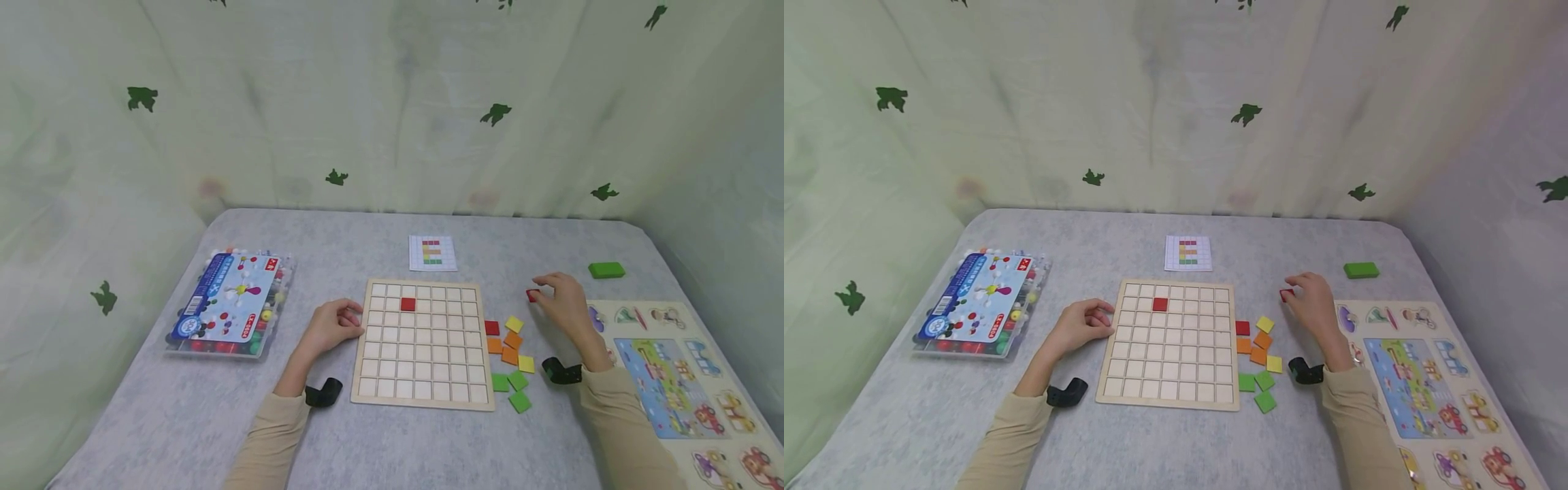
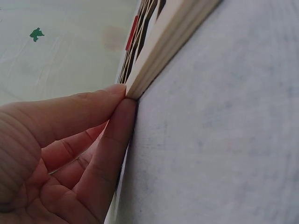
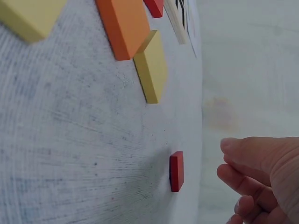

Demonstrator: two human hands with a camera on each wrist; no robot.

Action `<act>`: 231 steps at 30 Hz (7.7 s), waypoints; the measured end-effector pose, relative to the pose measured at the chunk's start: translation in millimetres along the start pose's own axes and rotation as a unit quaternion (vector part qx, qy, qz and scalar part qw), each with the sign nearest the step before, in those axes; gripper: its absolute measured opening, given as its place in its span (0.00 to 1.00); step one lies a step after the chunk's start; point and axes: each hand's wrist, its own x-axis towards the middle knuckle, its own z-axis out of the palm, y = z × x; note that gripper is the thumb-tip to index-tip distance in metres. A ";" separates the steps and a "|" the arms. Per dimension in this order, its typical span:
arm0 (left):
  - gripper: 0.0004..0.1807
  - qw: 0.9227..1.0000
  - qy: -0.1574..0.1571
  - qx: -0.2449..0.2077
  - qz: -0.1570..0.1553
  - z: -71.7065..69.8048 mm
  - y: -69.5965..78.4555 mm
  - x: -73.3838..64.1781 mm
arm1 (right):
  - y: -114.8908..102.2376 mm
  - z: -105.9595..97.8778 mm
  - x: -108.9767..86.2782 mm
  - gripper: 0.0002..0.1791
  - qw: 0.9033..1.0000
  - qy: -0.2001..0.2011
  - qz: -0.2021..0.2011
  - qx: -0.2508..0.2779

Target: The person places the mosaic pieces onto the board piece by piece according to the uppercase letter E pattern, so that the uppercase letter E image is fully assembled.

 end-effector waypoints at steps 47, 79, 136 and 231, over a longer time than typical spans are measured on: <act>0.17 1.000 0.006 0.002 0.003 0.4 -0.2 -1.5 | -45.4 31.9 4.9 0.15 0.995 -0.065 -0.065 -0.026; 0.17 1.000 0.012 0.000 0.014 -0.4 1.9 -1.6 | -128.9 77.9 9.4 0.12 0.969 -0.128 -0.204 0.049; 0.17 1.000 0.003 0.001 0.009 -1.3 0.9 -1.0 | -60.8 19.5 -38.4 0.13 0.991 -0.061 -0.115 0.039; 0.16 0.998 0.012 0.015 0.053 6.1 5.4 5.7 | -110.9 64.1 14.0 0.12 0.966 -0.174 -0.187 0.028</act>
